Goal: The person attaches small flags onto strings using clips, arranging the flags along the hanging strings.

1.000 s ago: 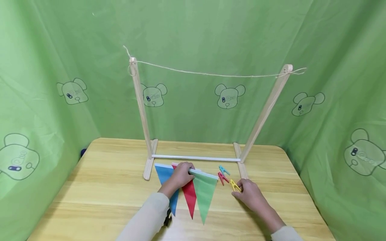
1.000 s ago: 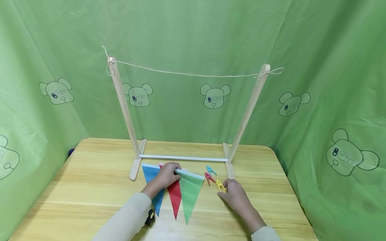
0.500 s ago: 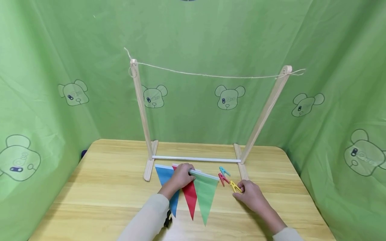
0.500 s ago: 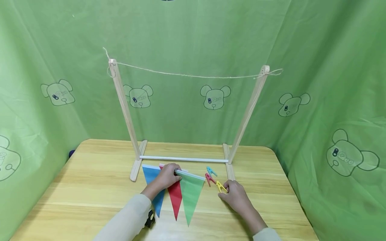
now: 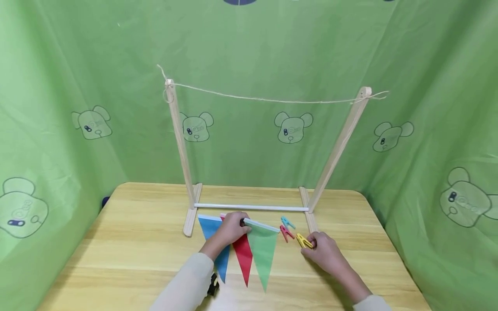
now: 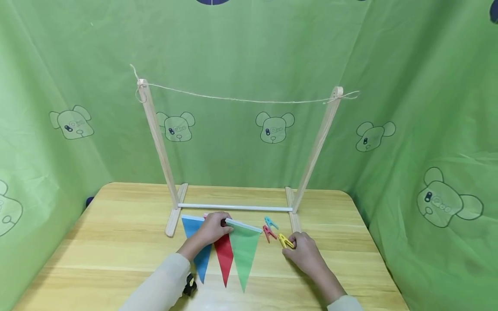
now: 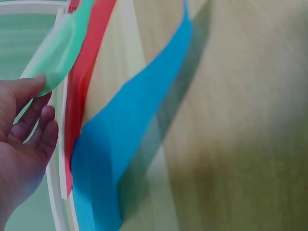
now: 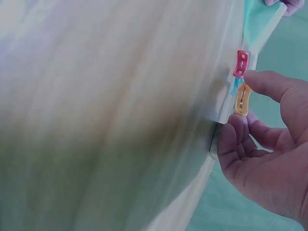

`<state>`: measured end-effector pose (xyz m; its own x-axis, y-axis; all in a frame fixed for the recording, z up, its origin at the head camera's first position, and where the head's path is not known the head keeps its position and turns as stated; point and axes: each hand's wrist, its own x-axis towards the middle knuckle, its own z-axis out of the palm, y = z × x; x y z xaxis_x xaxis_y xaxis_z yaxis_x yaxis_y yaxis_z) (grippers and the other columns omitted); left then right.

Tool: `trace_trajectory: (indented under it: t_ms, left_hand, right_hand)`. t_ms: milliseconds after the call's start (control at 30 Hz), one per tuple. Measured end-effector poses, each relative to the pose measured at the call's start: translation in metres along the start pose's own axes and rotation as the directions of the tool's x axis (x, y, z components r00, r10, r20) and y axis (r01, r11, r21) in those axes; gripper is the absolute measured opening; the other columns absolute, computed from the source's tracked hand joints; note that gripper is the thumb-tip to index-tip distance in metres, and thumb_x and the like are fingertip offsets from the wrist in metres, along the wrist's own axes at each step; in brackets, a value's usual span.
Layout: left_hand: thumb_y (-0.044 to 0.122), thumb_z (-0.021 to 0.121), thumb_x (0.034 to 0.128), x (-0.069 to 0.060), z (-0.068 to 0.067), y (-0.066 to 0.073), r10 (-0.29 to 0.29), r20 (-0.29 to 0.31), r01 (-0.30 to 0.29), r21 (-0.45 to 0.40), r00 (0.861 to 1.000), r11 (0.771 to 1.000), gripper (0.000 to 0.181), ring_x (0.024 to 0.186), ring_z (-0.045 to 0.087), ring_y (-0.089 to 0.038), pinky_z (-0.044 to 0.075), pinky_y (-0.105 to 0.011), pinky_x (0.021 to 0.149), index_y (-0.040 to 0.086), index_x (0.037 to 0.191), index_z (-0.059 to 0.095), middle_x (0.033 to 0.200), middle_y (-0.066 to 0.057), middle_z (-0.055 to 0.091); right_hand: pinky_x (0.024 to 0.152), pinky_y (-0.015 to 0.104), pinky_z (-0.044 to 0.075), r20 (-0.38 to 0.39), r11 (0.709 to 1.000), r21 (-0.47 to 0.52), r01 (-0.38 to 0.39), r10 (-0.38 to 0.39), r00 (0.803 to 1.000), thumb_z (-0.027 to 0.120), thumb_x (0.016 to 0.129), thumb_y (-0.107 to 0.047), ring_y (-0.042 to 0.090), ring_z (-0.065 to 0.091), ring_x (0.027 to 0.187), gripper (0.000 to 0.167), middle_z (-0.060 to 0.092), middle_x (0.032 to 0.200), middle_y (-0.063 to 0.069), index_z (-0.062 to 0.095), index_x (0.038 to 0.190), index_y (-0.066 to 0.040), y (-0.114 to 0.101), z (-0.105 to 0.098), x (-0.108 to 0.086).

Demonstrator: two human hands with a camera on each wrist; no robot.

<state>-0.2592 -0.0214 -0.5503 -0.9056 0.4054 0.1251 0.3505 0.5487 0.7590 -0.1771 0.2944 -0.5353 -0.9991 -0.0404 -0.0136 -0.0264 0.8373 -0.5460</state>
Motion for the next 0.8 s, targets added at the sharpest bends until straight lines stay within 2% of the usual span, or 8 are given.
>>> trace_trajectory:
  t_ms: [167, 367, 567, 800]
  left_hand:
    - [0.009, 0.079, 0.0899, -0.001, -0.003, 0.003, 0.028, 0.0, -0.028, -0.043, 1.0, 0.999, 0.011, 0.066, 0.05, -0.009, 0.044, -0.022, 0.058, 0.012, 0.087, 0.069, 0.073, 0.003, 0.056]
    - [0.012, 0.076, 0.0941, -0.006, -0.005, 0.004, 0.019, -0.009, -0.02, -0.089, 1.0, 0.996, 0.011, 0.067, 0.049, -0.011, 0.043, -0.023, 0.06, 0.016, 0.087, 0.068, 0.073, 0.004, 0.054]
    - [0.013, 0.075, 0.0951, -0.008, -0.005, 0.004, 0.011, -0.041, -0.016, -0.13, 0.999, 0.991, 0.003, 0.076, 0.055, -0.011, 0.049, -0.024, 0.067, 0.013, 0.097, 0.072, 0.084, 0.002, 0.063]
    - [0.014, 0.074, 0.0957, -0.012, -0.005, 0.006, 0.004, -0.089, -0.018, -0.161, 0.996, 0.987, 0.011, 0.084, 0.061, -0.011, 0.053, -0.025, 0.072, 0.01, 0.106, 0.074, 0.095, -0.004, 0.07]
  right_hand:
    - [0.06, 0.023, 0.042, -0.007, 1.0, 0.013, -0.002, 0.002, 1.0, 0.085, 0.08, -0.015, 0.016, 0.051, 0.076, 0.03, 0.058, 0.088, 0.007, 0.067, 0.1, -0.002, -0.001, -0.002, -0.002]
    - [0.06, 0.022, 0.044, -0.002, 1.0, 0.022, -0.008, 0.008, 1.0, 0.083, 0.082, -0.014, 0.015, 0.053, 0.077, 0.03, 0.059, 0.091, 0.007, 0.067, 0.104, -0.002, -0.003, -0.006, -0.003]
    - [0.061, 0.022, 0.045, -0.035, 1.0, 0.012, -0.008, 0.009, 0.999, 0.081, 0.084, -0.012, 0.016, 0.053, 0.078, 0.03, 0.059, 0.09, 0.008, 0.069, 0.108, 0.001, -0.005, -0.011, -0.004]
    - [0.063, 0.022, 0.044, -0.09, 0.999, -0.005, 0.046, -0.047, 0.995, 0.079, 0.086, -0.011, 0.015, 0.052, 0.077, 0.028, 0.057, 0.088, 0.006, 0.069, 0.109, 0.001, -0.007, -0.017, -0.002]
